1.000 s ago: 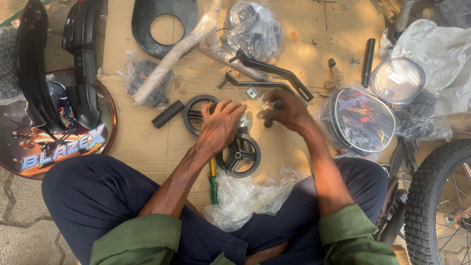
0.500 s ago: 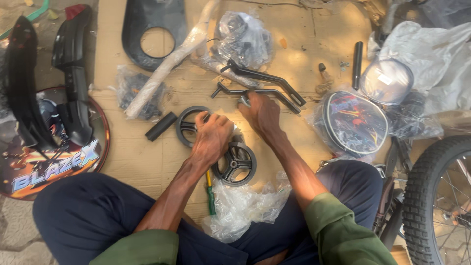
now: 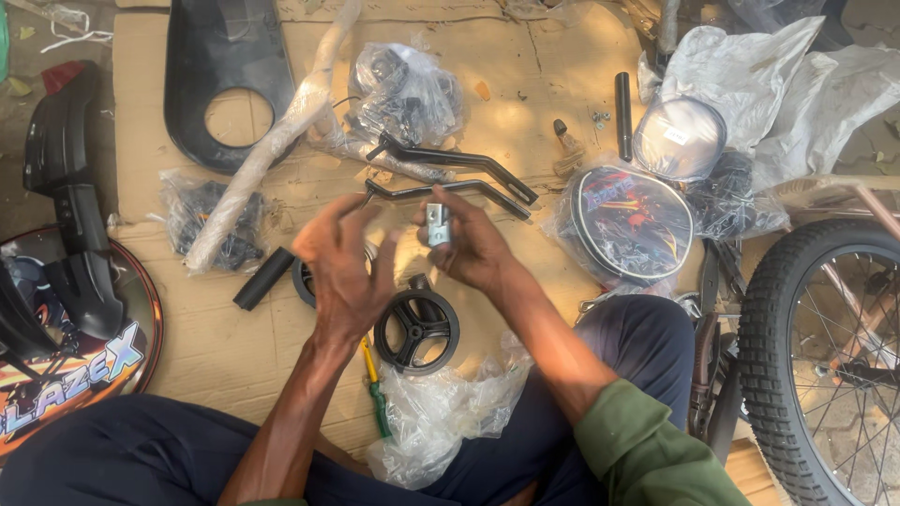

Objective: The person sits on the ground and assembles a children's tricycle from new parts. They unwrap plastic packaging from the frame and components, use a screwdriver on the body panel, fit training wheels to the rear axle, and use pliers and a wrench to tighten the wheel hardware.

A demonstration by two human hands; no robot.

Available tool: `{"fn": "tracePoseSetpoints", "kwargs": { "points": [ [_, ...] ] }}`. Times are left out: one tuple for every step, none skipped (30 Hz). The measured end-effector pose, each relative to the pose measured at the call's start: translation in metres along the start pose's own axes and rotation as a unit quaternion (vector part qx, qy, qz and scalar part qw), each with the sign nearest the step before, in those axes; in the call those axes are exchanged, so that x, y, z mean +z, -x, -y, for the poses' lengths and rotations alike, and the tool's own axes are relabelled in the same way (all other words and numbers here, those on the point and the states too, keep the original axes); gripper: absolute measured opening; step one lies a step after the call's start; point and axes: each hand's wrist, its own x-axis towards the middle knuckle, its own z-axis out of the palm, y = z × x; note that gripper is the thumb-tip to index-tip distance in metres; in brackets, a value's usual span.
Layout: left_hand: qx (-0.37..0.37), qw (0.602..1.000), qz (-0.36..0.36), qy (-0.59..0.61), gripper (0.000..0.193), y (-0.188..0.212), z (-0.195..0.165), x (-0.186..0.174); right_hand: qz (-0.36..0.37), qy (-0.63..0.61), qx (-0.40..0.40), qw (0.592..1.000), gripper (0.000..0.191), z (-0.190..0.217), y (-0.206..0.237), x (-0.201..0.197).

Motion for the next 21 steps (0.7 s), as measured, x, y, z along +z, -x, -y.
{"fn": "tracePoseSetpoints", "kwargs": {
  "points": [
    [-0.071, 0.997, 0.004, -0.011, 0.028, 0.001, 0.008, 0.002, 0.007, 0.017, -0.035, 0.999, 0.037, 0.014, -0.001, -0.007],
    [-0.144, 0.989, 0.008, -0.022, 0.023, 0.002, 0.016, 0.004, 0.015, 0.034, -0.067, 0.997, 0.038, 0.031, -0.002, -0.014],
    [-0.215, 0.976, 0.011, -0.034, 0.019, 0.002, 0.026, 0.007, 0.048, 0.045, -0.107, 0.992, 0.033, 0.057, -0.003, -0.021],
    [-0.241, 0.97, 0.005, -0.031, 0.02, 0.004, 0.034, 0.009, 0.081, 0.055, -0.142, 0.985, 0.028, 0.082, -0.004, -0.027],
    [-0.269, 0.963, 0.0, -0.028, 0.021, 0.007, 0.042, 0.011, -0.095, 0.167, -0.179, 0.965, 0.03, 0.11, -0.003, -0.035],
    [-0.296, 0.955, -0.008, -0.026, 0.023, 0.009, 0.048, 0.012, -0.132, 0.291, -0.273, 0.907, 0.031, 0.131, -0.004, -0.043],
    [-0.315, 0.948, 0.008, -0.049, 0.022, 0.012, 0.053, 0.013, -0.21, 0.441, -0.324, 0.81, 0.029, 0.149, 0.001, -0.055],
    [-0.333, 0.94, 0.024, -0.074, 0.021, 0.013, 0.056, 0.015, -0.205, 0.481, -0.382, 0.762, 0.031, 0.163, -0.004, -0.064],
    [-0.35, 0.931, 0.038, -0.097, 0.021, 0.014, 0.058, 0.017, -0.198, 0.516, -0.441, 0.707, 0.034, 0.179, -0.012, -0.073],
    [-0.361, 0.925, 0.059, -0.101, 0.024, 0.014, 0.059, 0.018, -0.264, 0.538, -0.399, 0.694, 0.034, 0.19, -0.019, -0.085],
    [-0.37, 0.919, 0.08, -0.105, 0.028, 0.015, 0.059, 0.019, -0.329, 0.557, -0.354, 0.675, 0.033, 0.199, -0.026, -0.098],
    [-0.38, 0.913, 0.101, -0.107, 0.031, 0.015, 0.059, 0.019, -0.317, 0.614, -0.352, 0.632, 0.033, 0.208, -0.03, -0.113],
    [-0.37, 0.914, 0.119, -0.115, 0.044, 0.015, 0.059, 0.019, -0.302, 0.668, -0.348, 0.584, 0.033, 0.212, -0.036, -0.128],
    [-0.362, 0.914, 0.137, -0.123, 0.058, 0.015, 0.059, 0.019, -0.286, 0.719, -0.342, 0.533, 0.032, 0.216, -0.043, -0.143],
    [-0.353, 0.914, 0.155, -0.13, 0.072, 0.015, 0.059, 0.019, -0.27, 0.759, -0.332, 0.492, 0.03, 0.219, -0.052, -0.155],
    [-0.355, 0.905, 0.188, -0.141, 0.087, 0.015, 0.059, 0.02, -0.253, 0.795, -0.319, 0.449, 0.028, 0.219, -0.059, -0.167],
    [-0.356, 0.895, 0.222, -0.15, 0.103, 0.016, 0.059, 0.021, -0.237, 0.83, -0.304, 0.404, 0.027, 0.217, -0.062, -0.178],
    [-0.355, 0.885, 0.255, -0.157, 0.119, 0.016, 0.06, 0.022, -0.209, 0.861, -0.315, 0.341, 0.022, 0.213, -0.064, -0.182],
    [-0.359, 0.879, 0.264, -0.17, 0.116, 0.016, 0.06, 0.023, -0.182, 0.886, -0.325, 0.276, 0.019, 0.21, -0.065, -0.185],
    [-0.361, 0.873, 0.274, -0.181, 0.114, 0.016, 0.059, 0.024, -0.153, 0.907, -0.333, 0.208, 0.02, 0.208, -0.064, -0.187],
    [-0.362, 0.867, 0.284, -0.191, 0.112, 0.015, 0.058, 0.025, -0.18, 0.887, -0.341, 0.253, 0.024, 0.206, -0.062, -0.189]
  ]
}}
